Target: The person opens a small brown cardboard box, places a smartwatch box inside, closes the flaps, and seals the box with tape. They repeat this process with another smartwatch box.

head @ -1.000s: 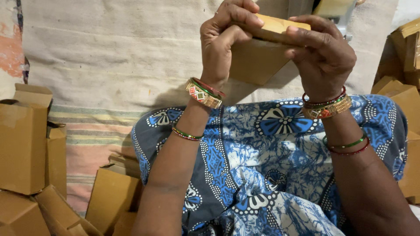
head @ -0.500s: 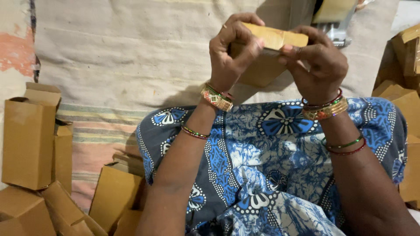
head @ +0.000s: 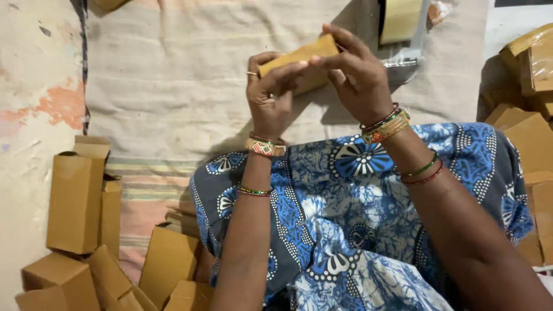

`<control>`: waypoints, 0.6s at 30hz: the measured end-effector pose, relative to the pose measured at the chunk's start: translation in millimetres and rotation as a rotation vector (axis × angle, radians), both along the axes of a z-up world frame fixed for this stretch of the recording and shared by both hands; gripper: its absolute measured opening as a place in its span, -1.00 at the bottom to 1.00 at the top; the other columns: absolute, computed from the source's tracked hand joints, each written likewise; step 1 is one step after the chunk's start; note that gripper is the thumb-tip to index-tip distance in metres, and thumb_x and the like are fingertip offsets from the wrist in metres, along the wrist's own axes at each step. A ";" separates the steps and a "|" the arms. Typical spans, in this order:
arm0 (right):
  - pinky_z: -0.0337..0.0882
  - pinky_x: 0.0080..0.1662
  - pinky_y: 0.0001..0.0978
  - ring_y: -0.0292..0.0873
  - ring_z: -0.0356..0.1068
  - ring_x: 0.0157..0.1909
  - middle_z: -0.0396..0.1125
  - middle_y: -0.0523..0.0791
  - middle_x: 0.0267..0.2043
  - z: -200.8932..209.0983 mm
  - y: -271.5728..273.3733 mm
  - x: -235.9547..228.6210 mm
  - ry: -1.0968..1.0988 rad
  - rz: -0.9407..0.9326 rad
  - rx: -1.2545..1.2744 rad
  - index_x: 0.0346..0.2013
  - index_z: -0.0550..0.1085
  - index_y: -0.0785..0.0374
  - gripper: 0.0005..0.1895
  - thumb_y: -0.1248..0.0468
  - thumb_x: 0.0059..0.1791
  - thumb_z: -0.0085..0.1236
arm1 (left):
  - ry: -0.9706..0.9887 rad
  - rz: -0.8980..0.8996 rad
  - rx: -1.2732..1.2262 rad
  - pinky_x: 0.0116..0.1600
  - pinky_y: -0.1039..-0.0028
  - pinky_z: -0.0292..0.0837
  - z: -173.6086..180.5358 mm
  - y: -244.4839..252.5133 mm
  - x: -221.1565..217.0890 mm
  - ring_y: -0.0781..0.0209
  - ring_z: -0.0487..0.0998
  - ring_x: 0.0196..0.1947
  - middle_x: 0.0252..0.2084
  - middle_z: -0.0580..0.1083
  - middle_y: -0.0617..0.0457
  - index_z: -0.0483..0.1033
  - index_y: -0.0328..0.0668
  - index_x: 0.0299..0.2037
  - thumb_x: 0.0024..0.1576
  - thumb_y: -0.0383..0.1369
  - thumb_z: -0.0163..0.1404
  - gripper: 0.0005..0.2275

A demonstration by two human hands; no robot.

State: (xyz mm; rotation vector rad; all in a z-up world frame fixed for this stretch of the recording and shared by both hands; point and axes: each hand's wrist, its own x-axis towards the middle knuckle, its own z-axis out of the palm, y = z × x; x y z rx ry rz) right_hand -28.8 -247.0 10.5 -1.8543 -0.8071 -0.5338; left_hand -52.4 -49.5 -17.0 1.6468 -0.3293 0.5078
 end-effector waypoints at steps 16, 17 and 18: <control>0.39 0.07 -0.06 0.09 0.29 0.11 0.22 0.14 0.13 -84.3 -119.3 -3.5 0.525 -0.691 -0.292 0.02 0.48 0.34 -0.67 0.12 0.19 0.30 | -0.043 0.165 0.222 0.21 0.36 0.48 5.6 2.9 0.2 0.16 0.44 0.16 -0.08 0.62 0.21 0.67 -0.02 -0.06 0.07 -0.59 0.29 -0.71; 0.38 0.06 -0.07 0.09 0.29 0.13 0.24 0.13 0.13 -92.6 -115.2 0.3 0.524 -0.662 -0.263 0.03 0.48 0.34 -0.67 0.12 0.18 0.30 | -0.039 0.159 0.218 0.21 0.36 0.49 5.9 3.5 0.9 0.16 0.44 0.16 -0.08 0.62 0.21 0.67 -0.01 -0.06 0.07 -0.59 0.29 -0.71; 0.38 0.05 -0.08 0.09 0.29 0.14 0.26 0.13 0.12 -97.4 -112.1 3.5 0.523 -0.633 -0.233 0.05 0.48 0.34 -0.66 0.13 0.18 0.29 | -0.035 0.153 0.214 0.21 0.37 0.50 5.8 3.7 1.9 0.16 0.43 0.16 -0.08 0.62 0.22 0.66 -0.01 -0.05 0.06 -0.59 0.29 -0.71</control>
